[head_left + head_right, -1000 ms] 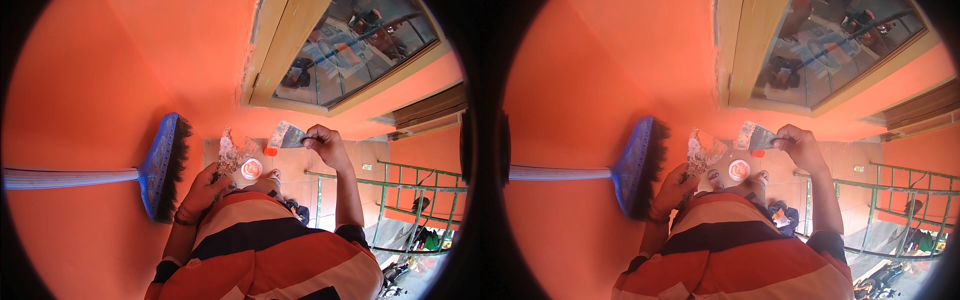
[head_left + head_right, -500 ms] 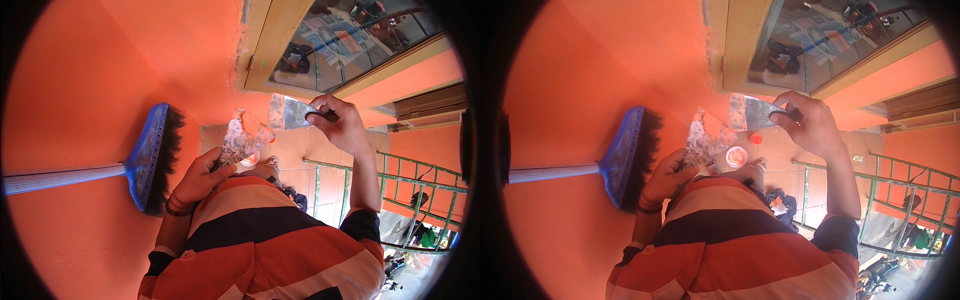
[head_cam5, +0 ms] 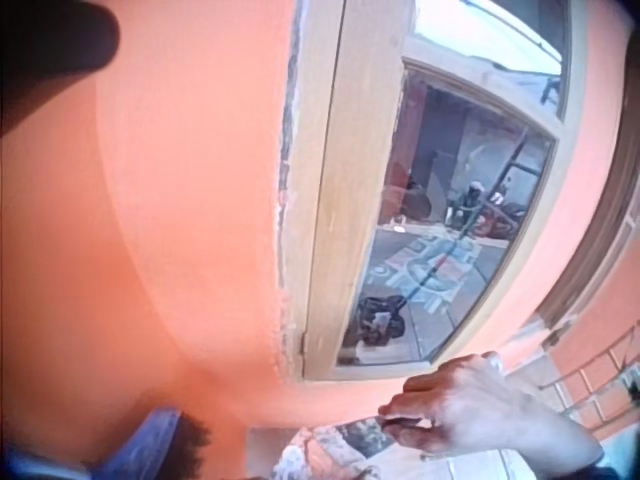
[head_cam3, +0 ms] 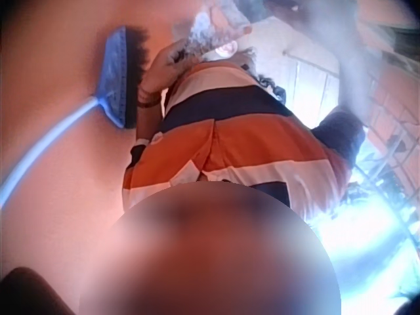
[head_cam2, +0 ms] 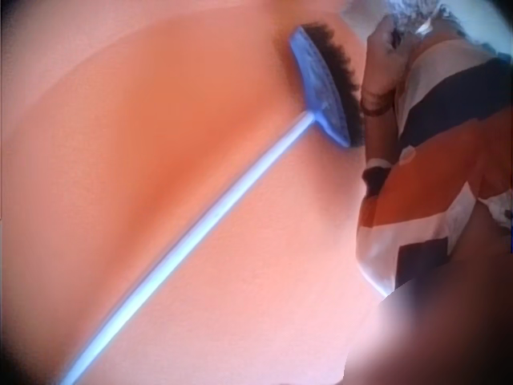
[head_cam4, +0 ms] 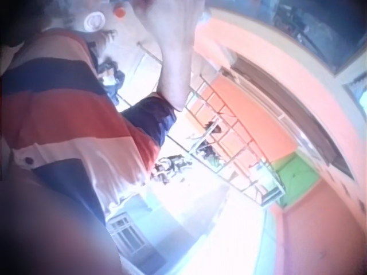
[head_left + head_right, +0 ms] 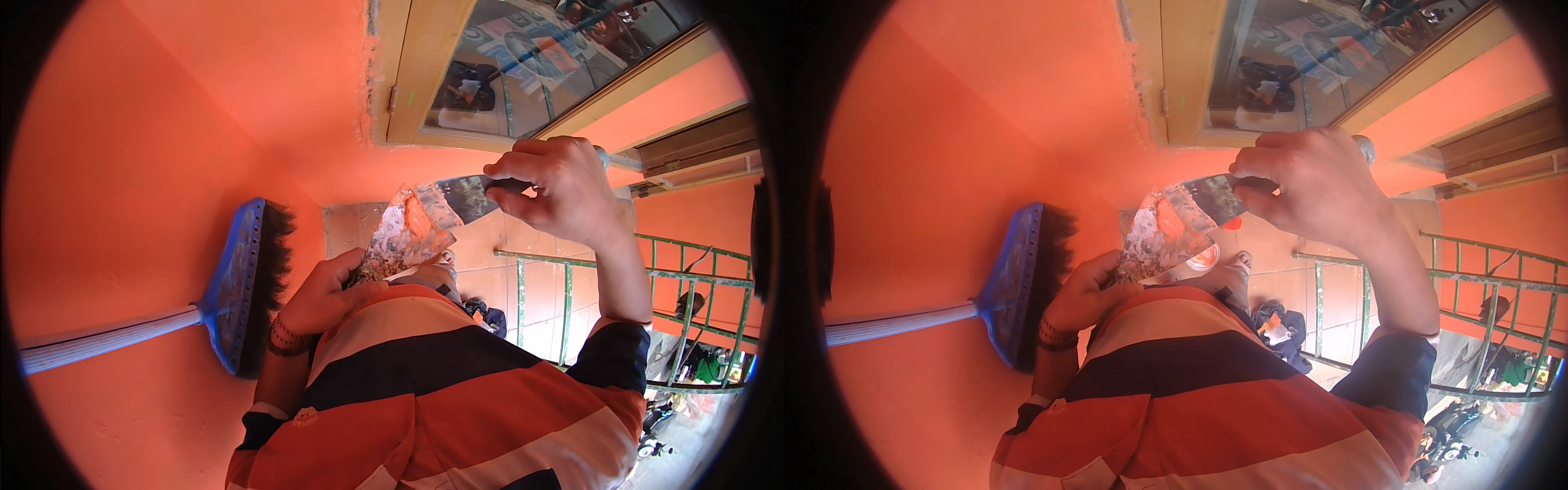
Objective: The person applies orange wall filler around a window frame using a putty knife and a hawk. They repeatedly scoop filler from the hawk and smooth it onto the wall surface.
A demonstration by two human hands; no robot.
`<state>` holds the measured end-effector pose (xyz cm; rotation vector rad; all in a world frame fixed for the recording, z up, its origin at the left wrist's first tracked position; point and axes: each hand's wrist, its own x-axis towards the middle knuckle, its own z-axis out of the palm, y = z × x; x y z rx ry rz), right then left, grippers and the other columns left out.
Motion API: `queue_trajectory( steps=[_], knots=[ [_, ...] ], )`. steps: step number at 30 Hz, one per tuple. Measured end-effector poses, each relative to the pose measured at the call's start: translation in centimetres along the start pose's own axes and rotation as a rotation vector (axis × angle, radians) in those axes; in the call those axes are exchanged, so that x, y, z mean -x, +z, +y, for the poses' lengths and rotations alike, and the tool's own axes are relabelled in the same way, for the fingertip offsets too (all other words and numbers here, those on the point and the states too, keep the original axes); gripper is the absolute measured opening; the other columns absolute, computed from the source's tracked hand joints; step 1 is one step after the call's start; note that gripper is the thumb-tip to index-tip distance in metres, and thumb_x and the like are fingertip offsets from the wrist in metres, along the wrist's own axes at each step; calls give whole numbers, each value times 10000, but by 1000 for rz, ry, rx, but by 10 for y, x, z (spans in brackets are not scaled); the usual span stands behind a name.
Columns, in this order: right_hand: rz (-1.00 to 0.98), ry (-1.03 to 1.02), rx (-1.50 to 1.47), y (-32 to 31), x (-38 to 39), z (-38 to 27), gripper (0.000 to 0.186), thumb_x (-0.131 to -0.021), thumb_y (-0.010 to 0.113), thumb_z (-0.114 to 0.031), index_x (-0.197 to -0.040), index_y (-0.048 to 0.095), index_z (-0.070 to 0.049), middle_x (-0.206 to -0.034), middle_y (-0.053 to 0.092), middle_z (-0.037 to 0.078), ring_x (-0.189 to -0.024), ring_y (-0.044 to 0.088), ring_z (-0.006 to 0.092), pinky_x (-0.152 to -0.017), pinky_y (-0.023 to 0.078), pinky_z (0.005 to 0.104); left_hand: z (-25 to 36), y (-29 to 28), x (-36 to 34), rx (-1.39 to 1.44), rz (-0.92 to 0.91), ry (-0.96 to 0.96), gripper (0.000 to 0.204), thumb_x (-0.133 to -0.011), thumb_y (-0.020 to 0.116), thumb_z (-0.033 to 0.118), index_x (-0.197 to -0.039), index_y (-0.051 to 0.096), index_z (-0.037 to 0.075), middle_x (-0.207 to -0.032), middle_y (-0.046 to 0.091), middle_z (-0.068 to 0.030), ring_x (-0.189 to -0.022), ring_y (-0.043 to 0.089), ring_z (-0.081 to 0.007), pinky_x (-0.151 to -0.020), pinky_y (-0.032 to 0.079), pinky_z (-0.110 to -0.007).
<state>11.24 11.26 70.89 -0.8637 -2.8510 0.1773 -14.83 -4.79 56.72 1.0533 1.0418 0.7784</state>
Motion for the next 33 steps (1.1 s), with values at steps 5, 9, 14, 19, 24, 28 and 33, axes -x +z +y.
queue_trajectory(
  steps=[5, 9, 14, 19, 24, 28, 33],
  knots=[
    [-38, -62, 67, -5, -11, -5, 148, -725, 758, -163, -850, 717, -96, -683, 626, 22, -561, 617, 219, -513, 465, 355, 5, -1, 2, -26, -8, 2, 400, -920, 662, 197, -1230, 564, -36, -1020, 656, -46, -930, 548, -72, -833, 473, -262],
    [-75, -77, 121, -7, -15, -14, 109, -723, 724, -164, -795, 688, -90, -678, 614, 35, -605, 621, 254, -538, 479, 387, 11, 1, 12, -104, 12, 5, 305, -882, 687, 99, -1142, 601, -36, -1037, 639, -18, -956, 534, -60, -820, 475, -260],
    [-115, -83, 206, -7, -9, -32, 93, -731, 655, -155, -700, 629, -71, -673, 605, 66, -656, 642, 270, -577, 516, 400, 7, 7, 21, 25, 17, -49, 297, -864, 701, 98, -1114, 611, -35, -1020, 637, -14, -942, 538, -64, -816, 474, -263],
    [-47, -58, 433, -8, 0, -42, 117, -730, 723, -162, -761, 637, -90, -641, 541, 41, -597, 598, 264, -553, 483, 385, -11, 8, 32, 45, 3, -11, 323, -878, 680, 94, -1159, 594, -39, -1039, 641, -20, -949, 542, -66, -833, 474, -261],
    [65, -35, 519, -23, 19, -50, 129, -753, 718, -136, -845, 649, -79, -736, 608, 31, -630, 600, 216, -592, 465, 358, -13, 8, 35, 72, 63, 69, 365, -914, 649, 118, -1226, 568, -53, -1052, 645, -24, -934, 536, -59, -838, 473, -255],
    [388, -349, 546, -28, 33, -53, 243, -669, 689, -107, -899, 656, -36, -776, 606, 53, -719, 613, 217, -618, 449, 354, 0, 10, 39, 84, 115, -3, 342, -911, 651, 107, -1206, 576, -48, -1028, 640, -22, -922, 534, -55, -814, 477, -253],
    [653, -556, 517, -39, 35, -38, 333, -556, 626, -189, -852, 644, -39, -798, 592, 68, -723, 612, 223, -607, 455, 337, 15, 14, 41, 80, 137, -31, 313, -904, 656, 101, -1183, 593, -26, -955, 640, -7, -833, 542, -38, -702, 479, -224]
  ],
)
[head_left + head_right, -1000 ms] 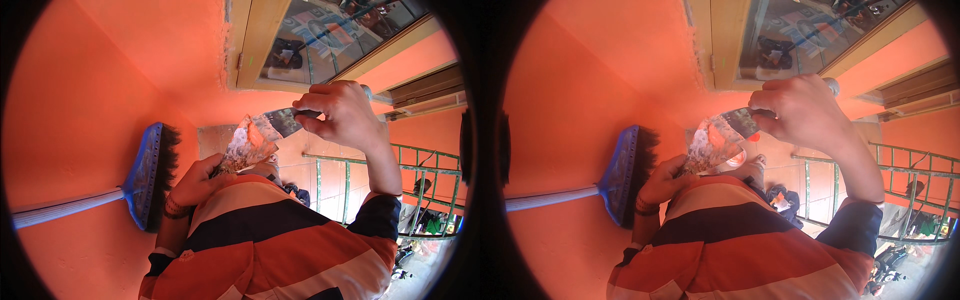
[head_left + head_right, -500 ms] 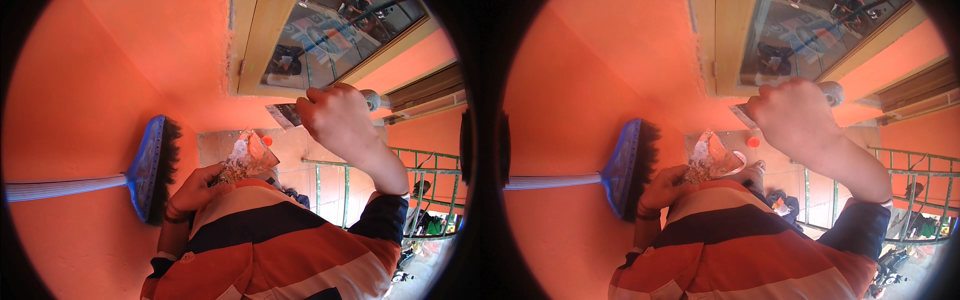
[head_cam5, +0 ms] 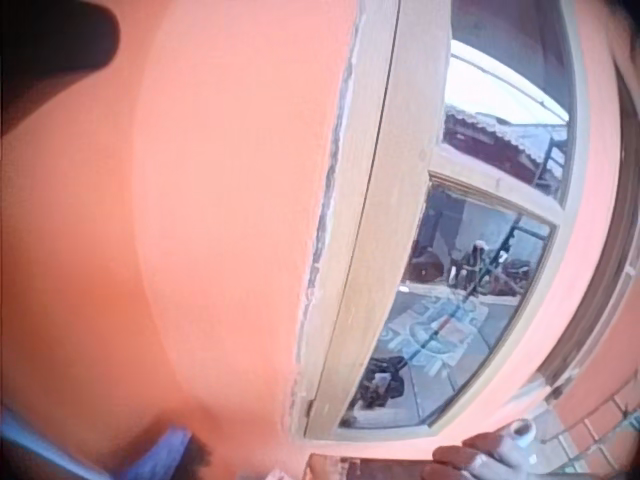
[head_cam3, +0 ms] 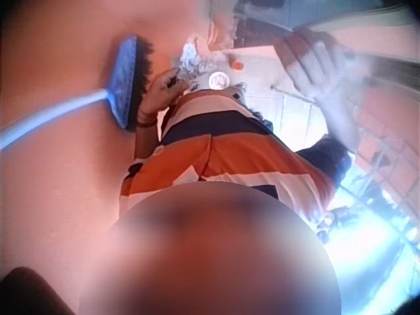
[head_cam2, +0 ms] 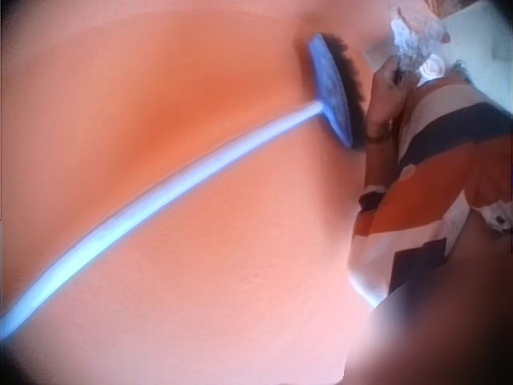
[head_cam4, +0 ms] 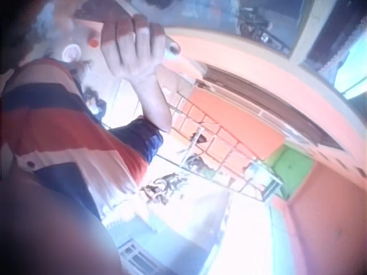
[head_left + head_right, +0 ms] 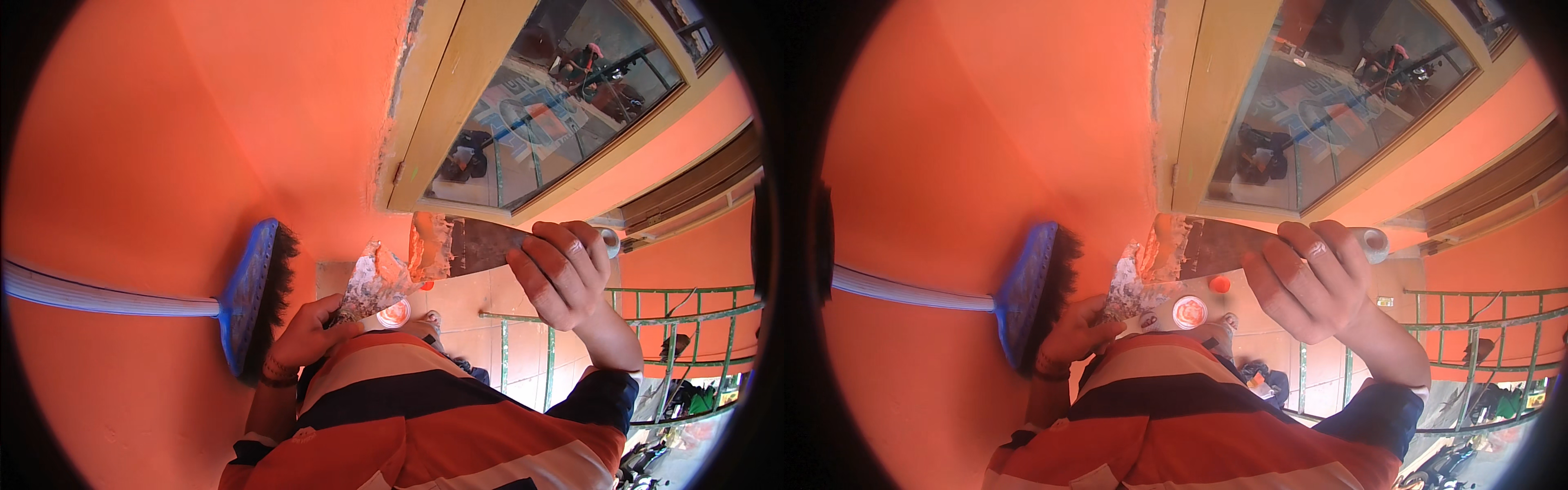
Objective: The person applies orange wall filler around a window frame using a putty knife and a hawk. They repeatedly scoop filler from the hawk and smooth it onto the wall surface.
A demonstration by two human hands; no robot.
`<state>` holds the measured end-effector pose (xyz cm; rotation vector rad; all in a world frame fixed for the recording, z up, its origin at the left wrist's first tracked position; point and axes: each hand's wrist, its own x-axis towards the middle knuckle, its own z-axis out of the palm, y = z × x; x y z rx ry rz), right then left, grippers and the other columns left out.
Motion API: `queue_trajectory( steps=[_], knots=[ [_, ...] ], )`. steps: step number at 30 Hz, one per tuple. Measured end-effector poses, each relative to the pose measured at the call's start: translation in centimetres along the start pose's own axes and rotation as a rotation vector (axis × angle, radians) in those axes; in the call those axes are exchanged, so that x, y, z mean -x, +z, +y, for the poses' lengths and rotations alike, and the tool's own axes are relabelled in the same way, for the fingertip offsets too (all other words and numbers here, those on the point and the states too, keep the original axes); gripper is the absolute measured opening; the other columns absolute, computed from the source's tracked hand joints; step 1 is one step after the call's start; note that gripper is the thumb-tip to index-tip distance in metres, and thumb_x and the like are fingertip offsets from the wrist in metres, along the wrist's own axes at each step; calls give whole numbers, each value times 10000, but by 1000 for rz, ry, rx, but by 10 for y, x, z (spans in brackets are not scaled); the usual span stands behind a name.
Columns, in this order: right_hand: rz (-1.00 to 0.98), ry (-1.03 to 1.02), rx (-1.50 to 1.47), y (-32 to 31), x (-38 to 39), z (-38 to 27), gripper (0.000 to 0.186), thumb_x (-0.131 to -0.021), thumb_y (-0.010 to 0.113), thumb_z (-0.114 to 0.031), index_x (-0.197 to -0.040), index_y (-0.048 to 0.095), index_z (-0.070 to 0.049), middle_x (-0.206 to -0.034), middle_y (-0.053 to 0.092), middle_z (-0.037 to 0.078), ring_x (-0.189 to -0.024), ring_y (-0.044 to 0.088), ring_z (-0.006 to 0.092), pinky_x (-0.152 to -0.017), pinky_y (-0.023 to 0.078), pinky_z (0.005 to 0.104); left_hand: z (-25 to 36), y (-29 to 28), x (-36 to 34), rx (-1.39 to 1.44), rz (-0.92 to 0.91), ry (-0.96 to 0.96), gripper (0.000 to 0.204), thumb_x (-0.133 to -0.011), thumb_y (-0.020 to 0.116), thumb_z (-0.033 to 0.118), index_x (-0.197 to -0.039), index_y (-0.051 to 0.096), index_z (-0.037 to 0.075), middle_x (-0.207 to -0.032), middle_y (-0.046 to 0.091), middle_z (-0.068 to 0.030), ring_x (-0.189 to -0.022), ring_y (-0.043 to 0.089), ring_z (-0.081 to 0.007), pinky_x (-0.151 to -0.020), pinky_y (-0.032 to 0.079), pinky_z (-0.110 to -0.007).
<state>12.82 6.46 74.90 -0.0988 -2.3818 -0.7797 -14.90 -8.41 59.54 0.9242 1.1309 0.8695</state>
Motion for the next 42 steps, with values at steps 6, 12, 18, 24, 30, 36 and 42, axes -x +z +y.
queue_trajectory(
  steps=[6, 12, 18, 24, 30, 36, 42],
  knots=[
    [18, 81, -14, 16, 2, 27, 311, -614, 615, -213, -879, 644, -54, -829, 622, 73, -752, 627, 235, -633, 437, 348, -4, -5, -12, 64, 34, -49, 312, -896, 672, 134, -1166, 602, -5, -805, 607, 36, -622, 481, -7, -505, 398, -194],
    [7, 484, -300, 82, 14, 68, 192, -755, 764, -62, -910, 657, -26, -842, 676, 66, -668, 629, 190, -594, 466, 326, -29, -9, -30, 90, 68, -75, 308, -897, 671, 132, -1165, 607, -7, -839, 633, 19, -663, 507, -18, -551, 431, -208],
    [-120, 831, -607, 131, 22, 81, 186, -812, 766, -109, -940, 681, -4, -847, 670, 102, -664, 648, 192, -576, 496, 304, -57, -14, -40, 44, 74, 40, 297, -883, 673, 94, -1145, 597, -23, -989, 666, -45, -878, 582, -76, -761, 497, -261],
    [-154, 794, -560, 141, 21, 85, 211, -777, 795, -63, -927, 666, 11, -853, 675, 72, -709, 618, 132, -617, 486, 254, -67, -19, -45, 4, 88, 8, 296, -873, 674, 73, -1138, 589, -29, -1030, 662, -50, -922, 589, -93, -786, 497, -272],
    [-39, 749, -461, 131, 6, 98, 224, -757, 814, -69, -917, 672, -1, -820, 663, 56, -719, 610, 136, -617, 478, 257, -65, -19, -43, -19, 84, -19, 280, -873, 676, 77, -1120, 592, -25, -1014, 661, -48, -912, 584, -84, -766, 491, -270],
    [68, 748, -455, 119, -17, 108, 228, -771, 808, -81, -948, 681, -15, -849, 683, 60, -747, 635, 128, -672, 505, 252, -60, -18, -39, -28, 87, -10, 265, -872, 682, 94, -1099, 599, -14, -954, 660, -33, -863, 581, -73, -733, 488, -263],
    [134, 634, -360, 113, -37, 116, 215, -770, 788, -64, -958, 692, -23, -808, 646, 57, -702, 634, 145, -600, 503, 263, -54, -16, -37, -40, 89, -3, 262, -876, 691, 132, -1067, 601, -22, -928, 666, -52, -855, 577, -75, -734, 485, -261]
  ],
)
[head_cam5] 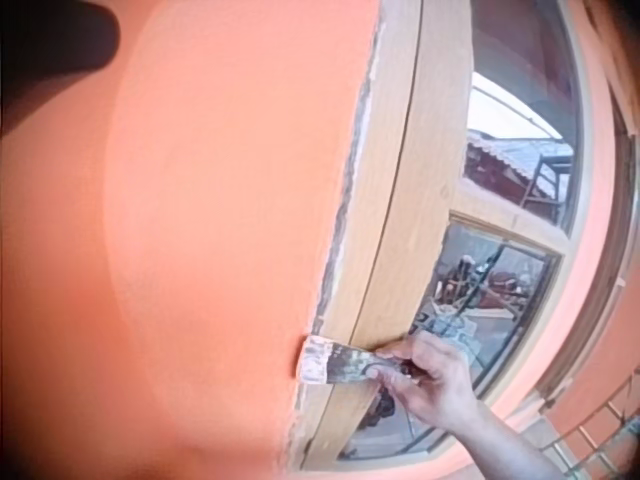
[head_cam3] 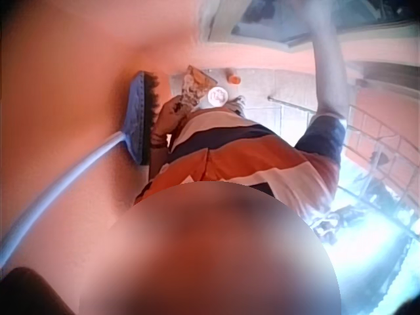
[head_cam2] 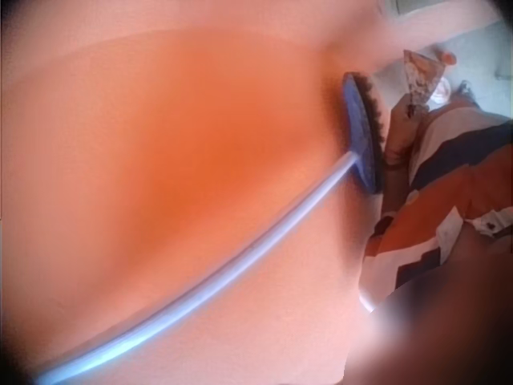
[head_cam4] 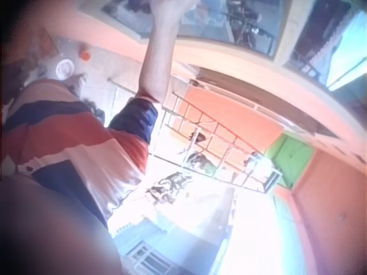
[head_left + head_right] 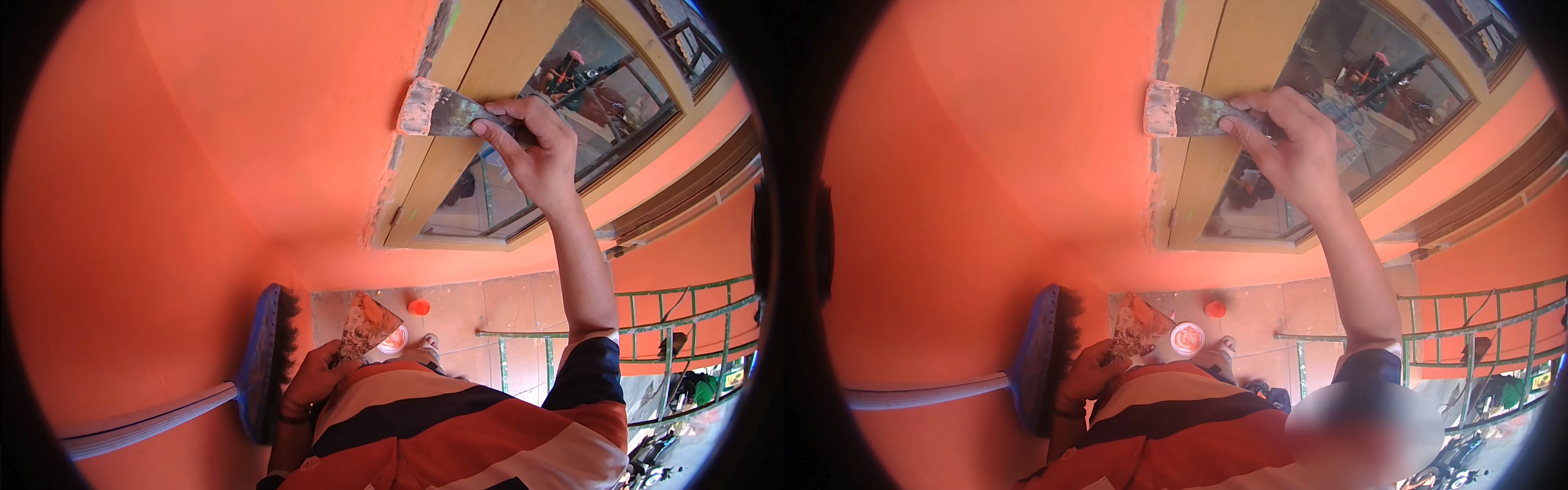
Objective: The person applies orange wall filler around a window frame using a putty knife and a hawk. They repeatedly scoop filler from the hawk and smooth it onto the wall surface.
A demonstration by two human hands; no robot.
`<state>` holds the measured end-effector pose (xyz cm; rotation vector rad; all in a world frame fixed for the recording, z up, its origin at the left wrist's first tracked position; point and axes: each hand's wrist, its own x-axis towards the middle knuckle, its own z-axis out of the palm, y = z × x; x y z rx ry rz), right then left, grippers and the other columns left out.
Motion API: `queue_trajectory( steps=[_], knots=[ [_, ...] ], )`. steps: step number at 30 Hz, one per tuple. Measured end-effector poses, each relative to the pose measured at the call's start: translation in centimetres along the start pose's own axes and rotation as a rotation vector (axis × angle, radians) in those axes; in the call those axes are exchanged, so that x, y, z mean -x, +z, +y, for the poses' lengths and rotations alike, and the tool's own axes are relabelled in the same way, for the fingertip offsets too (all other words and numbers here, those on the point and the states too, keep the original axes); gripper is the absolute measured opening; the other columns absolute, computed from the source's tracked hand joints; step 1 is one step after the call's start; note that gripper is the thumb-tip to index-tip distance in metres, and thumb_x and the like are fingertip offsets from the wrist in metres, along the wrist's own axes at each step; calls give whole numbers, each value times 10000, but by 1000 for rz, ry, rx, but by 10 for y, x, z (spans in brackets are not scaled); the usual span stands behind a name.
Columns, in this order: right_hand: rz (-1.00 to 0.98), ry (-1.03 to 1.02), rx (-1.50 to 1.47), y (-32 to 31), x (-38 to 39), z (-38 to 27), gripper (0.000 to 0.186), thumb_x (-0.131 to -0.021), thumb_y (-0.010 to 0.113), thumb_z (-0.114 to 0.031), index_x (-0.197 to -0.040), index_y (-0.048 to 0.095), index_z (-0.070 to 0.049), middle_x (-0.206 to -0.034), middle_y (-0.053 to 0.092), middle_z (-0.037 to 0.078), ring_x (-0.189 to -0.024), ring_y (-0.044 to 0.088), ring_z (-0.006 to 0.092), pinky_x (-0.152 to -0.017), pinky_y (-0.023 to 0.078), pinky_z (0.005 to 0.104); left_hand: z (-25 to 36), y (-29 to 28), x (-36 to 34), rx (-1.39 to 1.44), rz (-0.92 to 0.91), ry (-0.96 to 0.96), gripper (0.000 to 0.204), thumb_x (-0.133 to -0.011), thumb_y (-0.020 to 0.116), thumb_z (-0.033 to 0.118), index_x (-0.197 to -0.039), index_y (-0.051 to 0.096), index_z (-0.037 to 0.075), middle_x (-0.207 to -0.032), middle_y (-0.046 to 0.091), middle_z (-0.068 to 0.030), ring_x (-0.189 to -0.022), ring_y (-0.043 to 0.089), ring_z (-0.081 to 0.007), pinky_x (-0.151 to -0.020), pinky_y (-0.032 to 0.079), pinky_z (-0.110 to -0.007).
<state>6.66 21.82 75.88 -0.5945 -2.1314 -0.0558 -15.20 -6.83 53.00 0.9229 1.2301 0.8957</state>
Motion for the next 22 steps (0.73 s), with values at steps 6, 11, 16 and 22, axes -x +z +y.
queue_trajectory(
  steps=[6, 11, 16, 22],
  knots=[
    [-6, 16, 60, -6, -7, -10, 235, -756, 805, -55, -957, 692, -10, -850, 678, 58, -785, 648, 152, -698, 510, 255, -4, 1, 4, 21, 5, -20, 267, -876, 698, 151, -1046, 599, -29, -903, 657, -56, -851, 560, -72, -741, 481, -259],
    [31, 50, 86, -7, -6, -15, 217, -744, 816, -56, -925, 705, -8, -838, 678, 56, -758, 645, 138, -679, 511, 253, -2, 0, 7, -28, 9, -46, 278, -871, 703, 159, -1046, 598, -30, -895, 653, -48, -838, 554, -69, -732, 477, -254],
    [94, 53, 116, -3, -4, -12, 174, -744, 818, -92, -877, 725, -31, -795, 654, 52, -687, 631, 145, -602, 501, 262, -6, 0, 7, 26, 14, 15, 192, -869, 682, 74, -1019, 590, -3, -834, 627, -3, -734, 553, -39, -594, 450, -220],
    [71, 128, 181, -13, 6, -15, 139, -755, 808, -34, -875, 740, -27, -804, 675, 58, -731, 659, 153, -685, 535, 240, -19, -3, 1, -7, 5, 38, 237, -875, 683, 81, -1072, 584, -6, -883, 647, -21, -765, 573, -49, -632, 473, -227]
  ],
)
